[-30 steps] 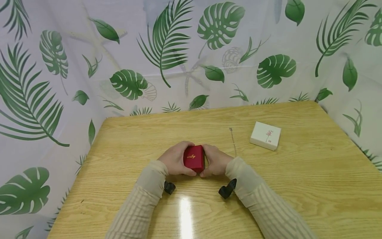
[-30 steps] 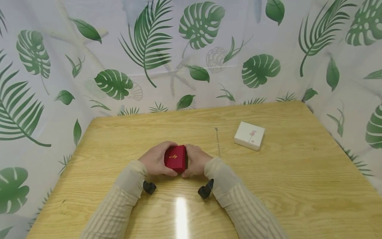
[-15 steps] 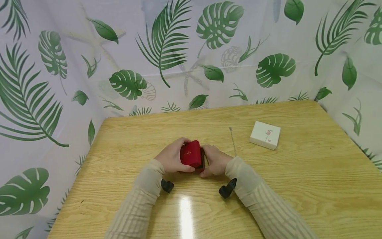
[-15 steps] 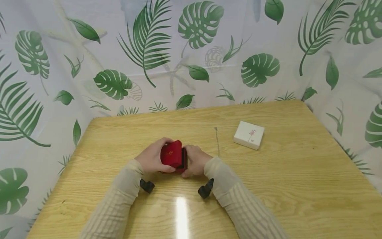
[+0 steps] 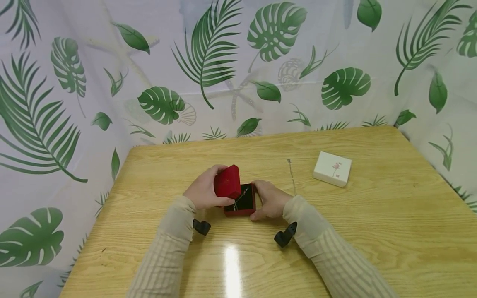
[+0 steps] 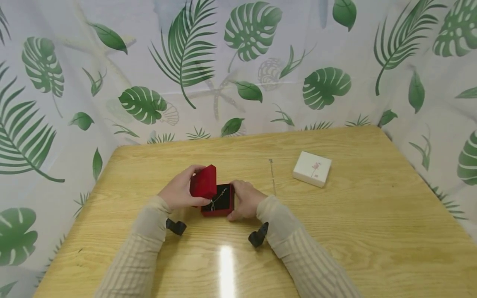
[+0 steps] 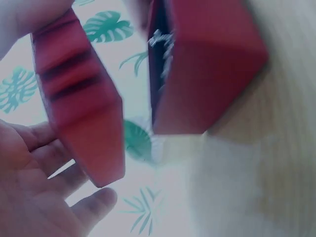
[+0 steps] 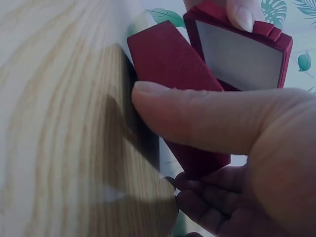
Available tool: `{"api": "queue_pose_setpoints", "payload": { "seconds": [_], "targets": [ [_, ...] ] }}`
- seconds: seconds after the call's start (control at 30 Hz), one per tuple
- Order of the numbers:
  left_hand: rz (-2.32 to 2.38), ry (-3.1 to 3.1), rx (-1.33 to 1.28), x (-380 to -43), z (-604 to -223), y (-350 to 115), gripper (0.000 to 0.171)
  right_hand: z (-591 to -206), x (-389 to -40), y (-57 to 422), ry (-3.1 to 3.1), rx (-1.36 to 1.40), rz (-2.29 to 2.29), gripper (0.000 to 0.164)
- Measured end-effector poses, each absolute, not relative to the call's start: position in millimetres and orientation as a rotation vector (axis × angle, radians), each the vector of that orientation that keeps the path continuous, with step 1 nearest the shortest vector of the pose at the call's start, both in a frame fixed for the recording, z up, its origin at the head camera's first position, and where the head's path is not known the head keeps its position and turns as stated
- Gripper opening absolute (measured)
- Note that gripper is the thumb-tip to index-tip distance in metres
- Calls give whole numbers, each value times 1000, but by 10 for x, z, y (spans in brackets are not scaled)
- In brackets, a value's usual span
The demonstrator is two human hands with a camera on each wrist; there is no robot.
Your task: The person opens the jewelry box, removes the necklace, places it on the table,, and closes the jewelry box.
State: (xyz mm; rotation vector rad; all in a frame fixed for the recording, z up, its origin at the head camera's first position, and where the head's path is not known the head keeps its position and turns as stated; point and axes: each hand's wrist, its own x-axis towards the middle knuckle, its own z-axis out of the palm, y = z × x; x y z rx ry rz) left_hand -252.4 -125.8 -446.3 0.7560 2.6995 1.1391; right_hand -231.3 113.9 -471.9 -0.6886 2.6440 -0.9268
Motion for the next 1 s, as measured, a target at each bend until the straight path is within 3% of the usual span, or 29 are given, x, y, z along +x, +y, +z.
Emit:
{"api": "queue_pose_setpoints", "payload": {
  "seconds": [0.2, 0.43, 0.73, 1.0],
  "targets": [
    [1186, 2809, 748, -2553, -4404, -1419, 96, -4718, -2313, 1126, 2678, -668, -897, 89],
    [1249, 2824, 764, -2557, -4346, -1506, 92, -4700, -2297, 1111, 2675, -599, -849, 98],
    [1169, 2924, 736, -2593, -4347, -1556, 91, -4690, -2292, 1127, 2679, -676, -884, 97],
    [940, 3157, 387, -2643, -4362, -1643, 89, -4684, -2313, 1163, 2665, -678, -907, 94]
  ]
}}
